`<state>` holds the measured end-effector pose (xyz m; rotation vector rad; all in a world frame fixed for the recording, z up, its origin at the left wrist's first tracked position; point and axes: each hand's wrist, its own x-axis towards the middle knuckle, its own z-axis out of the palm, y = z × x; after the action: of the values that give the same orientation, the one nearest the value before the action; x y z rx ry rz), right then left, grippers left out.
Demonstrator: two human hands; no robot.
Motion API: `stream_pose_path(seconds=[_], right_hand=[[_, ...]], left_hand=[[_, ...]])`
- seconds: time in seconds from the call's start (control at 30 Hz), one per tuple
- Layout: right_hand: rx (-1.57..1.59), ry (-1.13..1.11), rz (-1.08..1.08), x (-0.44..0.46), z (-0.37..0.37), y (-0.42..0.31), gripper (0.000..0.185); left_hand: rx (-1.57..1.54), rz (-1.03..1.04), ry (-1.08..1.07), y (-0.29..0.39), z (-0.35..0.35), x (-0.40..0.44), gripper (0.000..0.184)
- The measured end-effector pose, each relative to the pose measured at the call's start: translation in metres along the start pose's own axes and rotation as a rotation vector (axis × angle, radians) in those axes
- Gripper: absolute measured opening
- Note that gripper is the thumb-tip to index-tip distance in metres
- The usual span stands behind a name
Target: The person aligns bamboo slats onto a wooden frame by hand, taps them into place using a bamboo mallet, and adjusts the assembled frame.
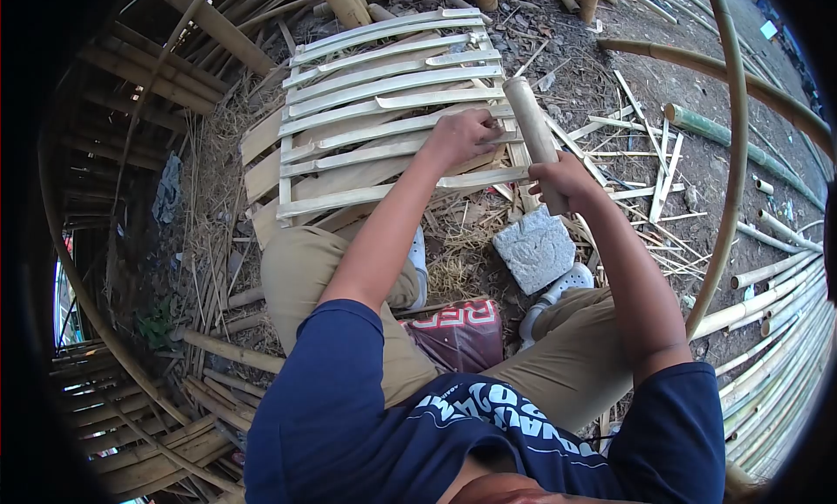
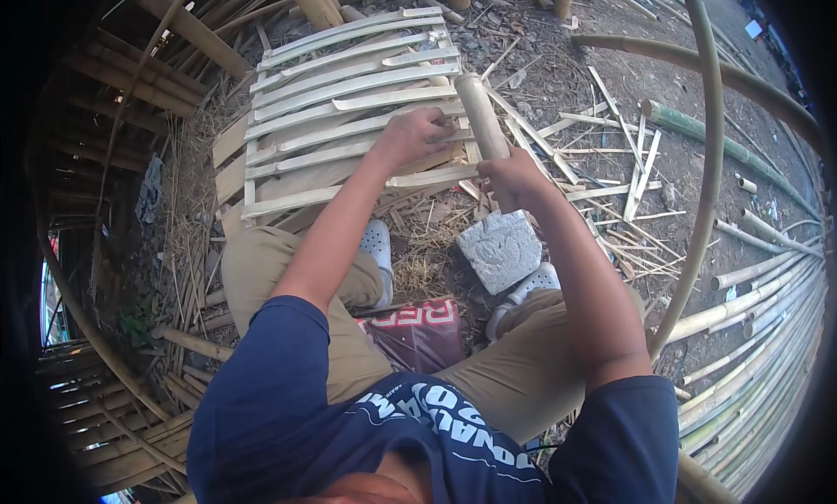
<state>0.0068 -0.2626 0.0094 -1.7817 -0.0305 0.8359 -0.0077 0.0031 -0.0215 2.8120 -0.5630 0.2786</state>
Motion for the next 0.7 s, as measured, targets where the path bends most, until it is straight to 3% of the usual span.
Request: stream_pose_path(seconds=[0.4,0.5,0.7], right_hand=[[-0.022,0.007,0.005,-0.003,0.001,-0.003,0.049],[-0.021,0.010,0.024,-0.001,0.000,-0.002,0.064],[-0.026,0.032,0.049,-0.003,0.000,-0.005,0.064]], left_hand=[[-0.081,0.039,0.057,-0.001,-0.002,-0.006,0.033],[-0.087,0.079,0.125,0.000,-0.003,-0.007,0.027],[-0.093,0.156,0.164,0.002,-0.009,-0.002,0.025]])
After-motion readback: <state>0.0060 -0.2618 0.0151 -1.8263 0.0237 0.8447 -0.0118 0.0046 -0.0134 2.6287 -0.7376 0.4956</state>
